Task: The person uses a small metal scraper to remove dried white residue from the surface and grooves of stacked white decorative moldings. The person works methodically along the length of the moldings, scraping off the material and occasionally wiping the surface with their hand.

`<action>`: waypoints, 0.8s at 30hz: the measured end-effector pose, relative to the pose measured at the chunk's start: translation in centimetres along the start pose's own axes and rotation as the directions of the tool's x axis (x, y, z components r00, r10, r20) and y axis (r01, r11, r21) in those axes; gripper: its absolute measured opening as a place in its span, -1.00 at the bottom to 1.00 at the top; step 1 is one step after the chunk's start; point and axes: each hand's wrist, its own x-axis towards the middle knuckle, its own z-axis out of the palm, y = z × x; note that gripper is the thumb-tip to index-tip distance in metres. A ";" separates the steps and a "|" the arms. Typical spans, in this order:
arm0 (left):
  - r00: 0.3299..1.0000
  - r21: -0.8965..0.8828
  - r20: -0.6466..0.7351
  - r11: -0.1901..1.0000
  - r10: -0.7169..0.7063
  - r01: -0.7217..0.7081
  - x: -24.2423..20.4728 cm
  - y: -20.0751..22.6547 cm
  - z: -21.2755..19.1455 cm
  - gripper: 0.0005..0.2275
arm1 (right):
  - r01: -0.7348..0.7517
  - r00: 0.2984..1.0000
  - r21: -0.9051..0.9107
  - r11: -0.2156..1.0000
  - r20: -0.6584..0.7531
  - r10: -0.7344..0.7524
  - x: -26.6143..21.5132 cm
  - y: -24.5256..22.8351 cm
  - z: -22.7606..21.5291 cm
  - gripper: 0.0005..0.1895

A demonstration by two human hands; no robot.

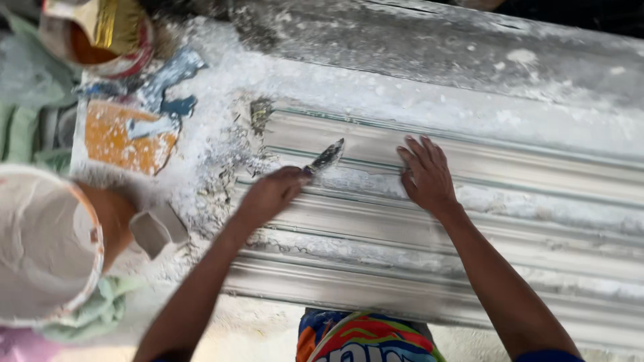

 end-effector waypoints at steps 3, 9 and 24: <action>0.982 -0.056 0.167 0.995 0.093 -0.085 2.6 -4.7 -4.7 -0.79 | -0.159 0.987 -0.087 0.983 -0.040 0.156 -6.0 0.7 -3.0 -0.53; 0.940 -0.011 0.284 0.981 0.187 -0.191 6.6 -3.5 -1.8 -0.81 | -0.663 0.709 -0.238 0.710 0.105 0.697 -20.9 4.0 -6.8 -0.41; 0.843 0.230 0.524 0.934 0.119 -0.274 19.6 17.9 24.1 -0.63 | -0.903 0.302 -0.237 0.357 0.240 0.923 -30.0 9.0 -14.3 -0.24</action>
